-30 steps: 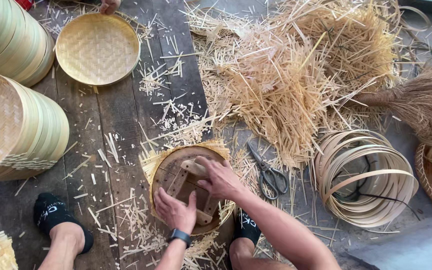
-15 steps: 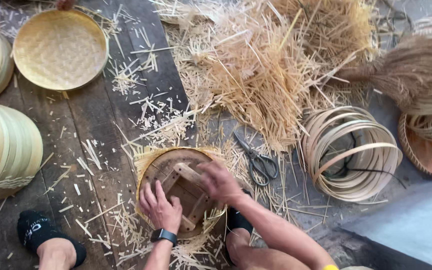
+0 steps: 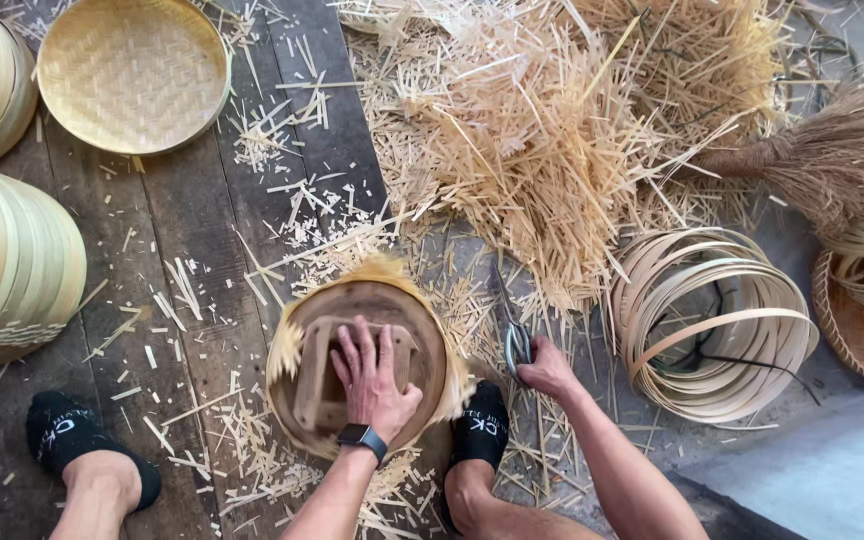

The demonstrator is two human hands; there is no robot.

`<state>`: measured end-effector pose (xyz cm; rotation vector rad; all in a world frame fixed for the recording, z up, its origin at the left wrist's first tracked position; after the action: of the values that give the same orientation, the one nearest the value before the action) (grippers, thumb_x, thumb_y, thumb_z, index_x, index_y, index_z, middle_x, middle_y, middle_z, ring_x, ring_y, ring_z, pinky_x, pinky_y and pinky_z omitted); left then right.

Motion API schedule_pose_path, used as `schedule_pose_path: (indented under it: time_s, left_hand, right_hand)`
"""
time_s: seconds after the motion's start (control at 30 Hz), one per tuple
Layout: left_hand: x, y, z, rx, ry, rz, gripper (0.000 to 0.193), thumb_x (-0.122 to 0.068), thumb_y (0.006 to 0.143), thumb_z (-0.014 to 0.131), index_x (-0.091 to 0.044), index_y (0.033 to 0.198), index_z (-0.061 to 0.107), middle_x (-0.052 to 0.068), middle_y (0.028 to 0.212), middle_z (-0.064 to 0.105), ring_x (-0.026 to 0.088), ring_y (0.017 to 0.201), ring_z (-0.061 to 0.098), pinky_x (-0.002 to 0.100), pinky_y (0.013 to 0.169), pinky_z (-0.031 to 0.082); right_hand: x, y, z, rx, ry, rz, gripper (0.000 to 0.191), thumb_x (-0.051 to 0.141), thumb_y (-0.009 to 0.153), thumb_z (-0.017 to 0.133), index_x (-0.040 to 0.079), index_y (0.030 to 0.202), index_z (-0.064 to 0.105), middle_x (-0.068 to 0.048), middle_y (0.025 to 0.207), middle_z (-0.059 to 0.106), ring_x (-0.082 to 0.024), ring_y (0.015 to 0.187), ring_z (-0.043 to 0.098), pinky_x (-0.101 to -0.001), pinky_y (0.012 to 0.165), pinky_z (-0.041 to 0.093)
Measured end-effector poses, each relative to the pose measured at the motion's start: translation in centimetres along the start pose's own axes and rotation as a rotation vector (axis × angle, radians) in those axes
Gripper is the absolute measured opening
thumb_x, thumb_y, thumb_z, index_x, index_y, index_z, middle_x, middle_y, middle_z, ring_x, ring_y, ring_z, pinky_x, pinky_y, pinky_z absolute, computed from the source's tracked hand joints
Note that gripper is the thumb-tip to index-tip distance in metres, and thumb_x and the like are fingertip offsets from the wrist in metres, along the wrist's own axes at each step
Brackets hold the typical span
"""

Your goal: The person places a circular bamboo frame onto a square woven mat, presses it down, and trims the excess mat around the frame using shears. The person then flips the basket and stacks it with others.

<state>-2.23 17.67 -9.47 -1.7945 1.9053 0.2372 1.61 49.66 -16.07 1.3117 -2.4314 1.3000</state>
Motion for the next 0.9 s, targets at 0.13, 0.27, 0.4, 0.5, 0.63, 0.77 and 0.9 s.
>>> schedule_pose_path:
  time_s: [0.13, 0.27, 0.4, 0.5, 0.63, 0.77, 0.9]
  left_hand:
    - [0.8, -1.0, 0.1, -0.022, -0.085, 0.067, 0.106, -0.027, 0.07, 0.081, -0.038, 0.157, 0.021, 0.024, 0.166, -0.006, 0.053, 0.15, 0.007, 0.066, 0.121, 0.012]
    - [0.7, -0.8, 0.4, -0.044, -0.097, 0.094, 0.104, -0.026, 0.071, 0.08, -0.036, 0.157, 0.022, 0.025, 0.166, -0.006, 0.055, 0.15, 0.009, 0.066, 0.12, 0.013]
    - [0.7, -0.7, 0.3, -0.038, -0.086, 0.083, 0.104, -0.025, 0.071, 0.081, -0.036, 0.156, 0.024, 0.025, 0.166, -0.006, 0.054, 0.151, 0.009, 0.065, 0.12, 0.013]
    - [0.8, -0.7, 0.1, -0.017, -0.101, 0.065, 0.106, -0.025, 0.069, 0.083, -0.036, 0.155, 0.024, 0.024, 0.166, -0.006, 0.053, 0.15, 0.009, 0.065, 0.121, 0.013]
    - [0.8, -0.6, 0.3, -0.001, -0.108, 0.059, 0.107, -0.024, 0.067, 0.085, -0.037, 0.154, 0.025, 0.024, 0.165, -0.007, 0.053, 0.151, 0.008, 0.065, 0.12, 0.012]
    - [0.7, -0.4, 0.6, 0.019, -0.102, 0.049, 0.11, -0.021, 0.065, 0.086, -0.037, 0.155, 0.023, 0.023, 0.165, -0.009, 0.052, 0.151, 0.006, 0.064, 0.122, 0.011]
    - [1.5, -0.3, 0.3, 0.128, -0.116, 0.014, 0.116, -0.012, 0.063, 0.085, -0.038, 0.157, 0.022, 0.022, 0.166, -0.015, 0.045, 0.154, 0.005, 0.06, 0.125, 0.006]
  right_hand:
    - [1.9, -3.8, -1.0, 0.084, -0.044, -0.032, 0.049, 0.034, 0.077, 0.078, 0.0, 0.109, 0.063, -0.019, 0.091, 0.073, -0.031, 0.084, 0.072, -0.0432, 0.081, 0.058]
    - [5.8, -5.8, -0.8, 0.044, -0.235, -0.204, 0.059, 0.053, 0.084, 0.072, 0.003, 0.111, 0.059, -0.015, 0.102, 0.065, -0.028, 0.092, 0.065, -0.0432, 0.085, 0.053]
    - [10.0, -4.6, 1.0, -0.057, -0.387, -0.371, 0.062, 0.053, 0.086, 0.071, 0.0, 0.115, 0.058, -0.021, 0.105, 0.061, -0.035, 0.097, 0.06, -0.0464, 0.088, 0.05]
    - [10.0, -3.6, 1.7, -0.067, -0.503, -0.3, 0.057, 0.051, 0.087, 0.067, 0.0, 0.11, 0.059, -0.02, 0.109, 0.062, -0.034, 0.1, 0.063, -0.0457, 0.09, 0.051]
    - [8.2, -2.1, 0.9, -0.054, -0.557, -0.26, 0.043, 0.042, 0.091, 0.059, 0.004, 0.112, 0.062, -0.016, 0.107, 0.065, -0.029, 0.096, 0.067, -0.043, 0.089, 0.054]
    - [10.5, 0.5, 1.4, -0.414, -0.646, -0.513, 0.057, 0.045, 0.077, 0.072, -0.006, 0.1, 0.063, -0.023, 0.095, 0.063, -0.033, 0.082, 0.063, -0.0425, 0.066, 0.054]
    - [10.9, 1.8, 3.2, -0.425, -0.595, -0.523, 0.044, 0.036, 0.079, 0.067, -0.002, 0.1, 0.065, -0.017, 0.089, 0.064, -0.027, 0.078, 0.062, -0.0409, 0.071, 0.054]
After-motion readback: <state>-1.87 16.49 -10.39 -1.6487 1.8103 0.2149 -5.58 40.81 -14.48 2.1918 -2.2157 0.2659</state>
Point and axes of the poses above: each hand's wrist, its own y-axis towards the middle knuckle, its own z-axis out of the palm, x = y × z, the point moved 4 cm from there along y, towards the middle knuckle
